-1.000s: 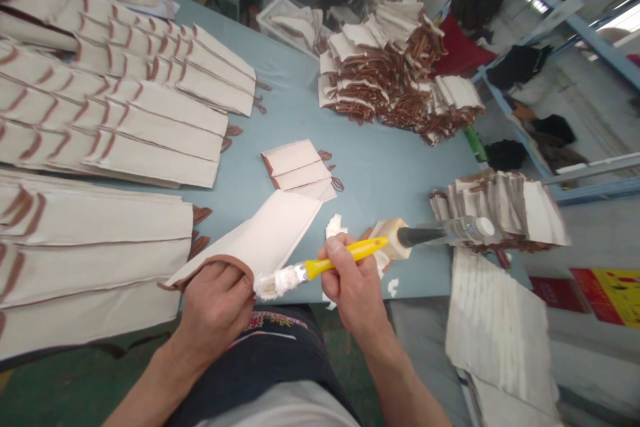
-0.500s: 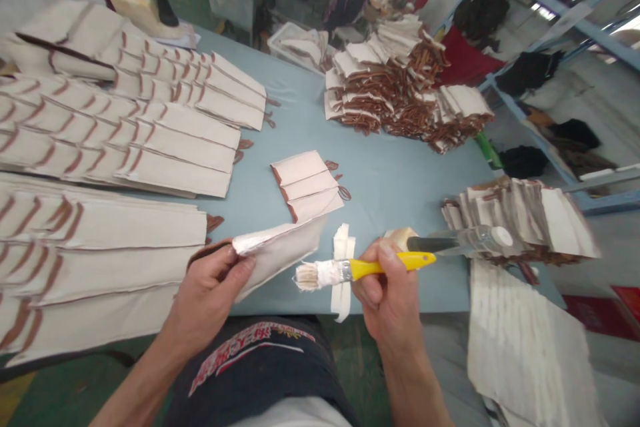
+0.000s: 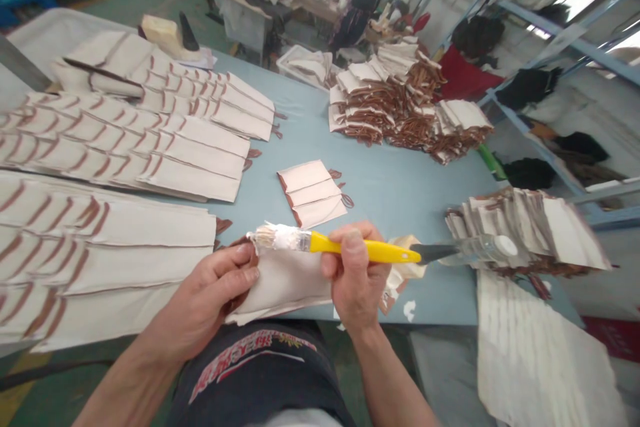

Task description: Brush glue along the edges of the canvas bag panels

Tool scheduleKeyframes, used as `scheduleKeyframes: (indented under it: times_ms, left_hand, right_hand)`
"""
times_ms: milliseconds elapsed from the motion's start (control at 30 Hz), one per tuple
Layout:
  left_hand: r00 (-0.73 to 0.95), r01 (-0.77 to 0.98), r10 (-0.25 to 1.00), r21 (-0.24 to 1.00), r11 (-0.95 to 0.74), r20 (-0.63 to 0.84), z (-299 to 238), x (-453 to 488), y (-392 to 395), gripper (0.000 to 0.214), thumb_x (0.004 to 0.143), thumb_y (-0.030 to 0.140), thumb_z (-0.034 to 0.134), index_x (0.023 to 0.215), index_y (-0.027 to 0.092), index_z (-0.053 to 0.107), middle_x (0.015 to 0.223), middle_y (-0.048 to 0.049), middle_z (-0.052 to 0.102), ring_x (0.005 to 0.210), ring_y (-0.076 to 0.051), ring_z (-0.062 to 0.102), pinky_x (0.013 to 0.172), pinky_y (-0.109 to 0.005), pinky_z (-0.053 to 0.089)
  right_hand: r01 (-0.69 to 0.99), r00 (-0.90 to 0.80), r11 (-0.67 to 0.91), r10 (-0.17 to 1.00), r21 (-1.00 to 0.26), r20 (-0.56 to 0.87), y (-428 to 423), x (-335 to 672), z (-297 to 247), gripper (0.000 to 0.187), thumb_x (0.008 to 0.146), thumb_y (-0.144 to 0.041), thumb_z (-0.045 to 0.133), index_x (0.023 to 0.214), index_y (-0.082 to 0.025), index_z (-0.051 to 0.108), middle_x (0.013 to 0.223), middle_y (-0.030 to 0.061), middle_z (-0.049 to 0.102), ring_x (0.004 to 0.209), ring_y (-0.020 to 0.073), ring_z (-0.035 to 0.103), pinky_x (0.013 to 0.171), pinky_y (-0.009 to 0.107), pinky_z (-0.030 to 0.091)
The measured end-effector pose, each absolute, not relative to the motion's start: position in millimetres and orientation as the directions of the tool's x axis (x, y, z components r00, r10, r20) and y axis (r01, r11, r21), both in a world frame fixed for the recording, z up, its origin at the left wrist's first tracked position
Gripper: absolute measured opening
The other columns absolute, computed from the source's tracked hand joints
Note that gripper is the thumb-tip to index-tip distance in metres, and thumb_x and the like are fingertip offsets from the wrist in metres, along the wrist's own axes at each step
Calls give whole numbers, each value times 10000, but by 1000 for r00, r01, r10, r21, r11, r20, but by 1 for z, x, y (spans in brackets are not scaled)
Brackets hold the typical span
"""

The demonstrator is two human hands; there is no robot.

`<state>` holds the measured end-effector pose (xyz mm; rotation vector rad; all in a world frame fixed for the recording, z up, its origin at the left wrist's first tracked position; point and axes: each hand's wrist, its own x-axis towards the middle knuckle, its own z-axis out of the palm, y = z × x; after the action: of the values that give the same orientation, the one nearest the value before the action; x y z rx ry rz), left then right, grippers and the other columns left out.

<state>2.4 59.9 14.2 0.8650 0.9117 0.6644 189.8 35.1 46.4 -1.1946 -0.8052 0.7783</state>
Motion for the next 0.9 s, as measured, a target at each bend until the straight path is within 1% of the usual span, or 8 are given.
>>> scheduleKeyframes:
  times_ms: [200,267,433,533,633,700,767,900]
  left_hand:
    - [432,-145,814,860,488,-389,22,1,56,284,747,441,868,798,205,720,595,42,514,512,-109,356,478,-241,286]
    - [450,-133,801,858,497,-394,25,2,54,281,744,438,864,799,204,717,593,33,541,505,-114,383,474,-243,301]
    - [457,-196,789,819,540,-411,34,4,51,311,672,396,917,732,195,688,640,-3,653,537,-129,502,493,-232,394]
    - [438,-230,810,823,519,-389,39,5,50,278,681,355,916,722,189,696,586,38,586,512,-100,443,476,-208,374]
    - [421,-239,815,818,523,-399,42,5,47,275,677,344,924,728,181,709,553,62,539,495,-79,378,452,-182,337]
    - [420,-238,794,791,563,-439,44,5,46,307,633,336,947,712,178,696,581,42,592,514,-89,432,464,-177,380]
    - [424,-245,769,757,606,-479,44,2,45,316,595,309,958,714,174,698,595,31,614,520,-99,470,474,-178,419]
    - [443,-269,750,725,634,-491,40,-5,43,290,614,291,942,776,155,742,559,55,549,478,-86,413,432,-168,374]
  right_hand:
    - [-21,447,295,857,-955,255,15,191,42,437,1002,-654,762,829,-255,718,505,-72,568,404,102,471,450,243,395]
    - [24,428,312,856,-950,291,16,190,39,429,1011,-651,752,850,-254,732,521,-63,584,420,113,497,466,257,419]
    - [68,503,415,771,-907,391,12,193,37,338,1052,-613,722,925,-300,747,587,-57,632,468,125,559,503,261,452]
    - [163,404,484,762,-860,506,5,197,35,254,1103,-530,675,968,-329,753,611,-52,659,475,134,583,531,278,486]
    - [320,186,644,676,-695,713,6,201,31,236,1132,-446,637,1003,-295,765,618,-34,680,478,141,610,518,279,495]
    - [398,68,738,569,-545,820,10,208,30,197,1132,-377,642,1042,-257,769,643,-22,708,506,142,644,525,270,516]
    - [464,10,758,512,-458,859,10,218,30,164,1125,-336,652,1067,-232,766,668,-16,726,527,141,658,533,266,526]
    - [539,-9,727,510,-426,860,-3,234,36,172,1133,-343,641,1097,-227,763,688,-16,727,511,136,632,507,271,506]
